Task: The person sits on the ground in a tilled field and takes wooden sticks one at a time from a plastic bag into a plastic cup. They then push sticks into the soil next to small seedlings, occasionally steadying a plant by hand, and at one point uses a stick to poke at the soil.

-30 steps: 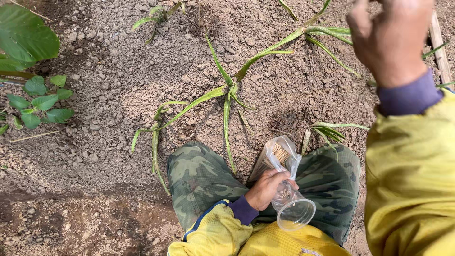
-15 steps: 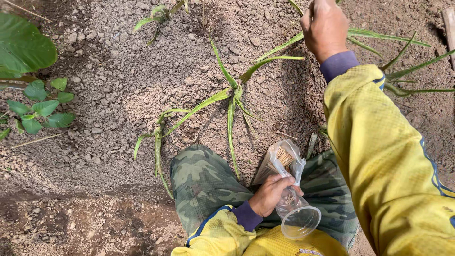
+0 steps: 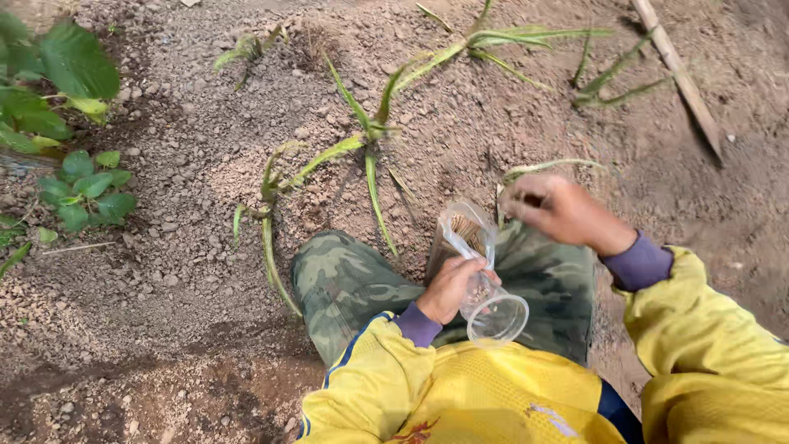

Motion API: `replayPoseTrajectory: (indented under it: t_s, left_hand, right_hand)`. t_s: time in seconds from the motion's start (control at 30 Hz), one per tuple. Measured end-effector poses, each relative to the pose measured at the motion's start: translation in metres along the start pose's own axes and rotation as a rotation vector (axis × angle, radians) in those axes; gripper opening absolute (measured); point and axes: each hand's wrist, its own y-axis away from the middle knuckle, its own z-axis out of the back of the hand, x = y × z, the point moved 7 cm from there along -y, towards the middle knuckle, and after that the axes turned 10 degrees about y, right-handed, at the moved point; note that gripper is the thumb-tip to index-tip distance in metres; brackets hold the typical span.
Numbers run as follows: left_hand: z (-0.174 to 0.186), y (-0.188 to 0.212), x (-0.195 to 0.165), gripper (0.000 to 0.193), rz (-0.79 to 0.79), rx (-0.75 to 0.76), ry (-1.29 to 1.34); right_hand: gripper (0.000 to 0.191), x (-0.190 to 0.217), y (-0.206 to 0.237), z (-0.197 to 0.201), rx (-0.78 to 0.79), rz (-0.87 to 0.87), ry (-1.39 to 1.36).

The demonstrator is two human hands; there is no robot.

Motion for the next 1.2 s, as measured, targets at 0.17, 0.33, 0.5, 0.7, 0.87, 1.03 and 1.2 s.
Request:
replayPoseTrajectory:
  t_s: [0.17, 0.33, 0.5, 0.7, 0.87, 1.03, 1.2]
  left_hand:
    - [-0.002, 0.021, 0.018, 0.028, -0.007, 0.038, -0.144]
    - [-0.001, 0.06, 0.058, 0.025, 0.137, -0.002, -0.12]
    - [-0.015, 0.084, 0.076, 0.022, 0.225, -0.039, -0.152]
    - [-0.032, 0.081, 0.099, 0.022, 0.138, -0.133, -0.08]
    - [-0.045, 0.045, 0.119, 0.024, -0.052, -0.238, 0.021]
    - [-0.071, 0.004, 0.14, 0.032, -0.243, -0.364, -0.02]
    - [-0.109, -0.025, 0.173, 0.03, -0.384, -0.538, 0.064]
  right_hand:
    - [0.018, 0.019, 0.063, -0.079, 0.092, 0.312, 0.087]
    - [0.027, -0.02, 0.083, -0.151, 0.368, -0.016, 0.458]
    - [0.016, -0.022, 0.108, -0.191, 0.369, 0.159, 0.582]
    - [0.015, -0.03, 0.123, -0.168, 0.244, 0.188, 0.585]
    - [0.018, -0.063, 0.153, -0.075, 0.041, 0.281, 0.293]
    - [0.024, -0.186, 0.146, -0.016, -0.113, 0.147, 0.297]
    - [0.036, -0.371, 0.091, -0.014, 0.108, -0.099, 0.266]
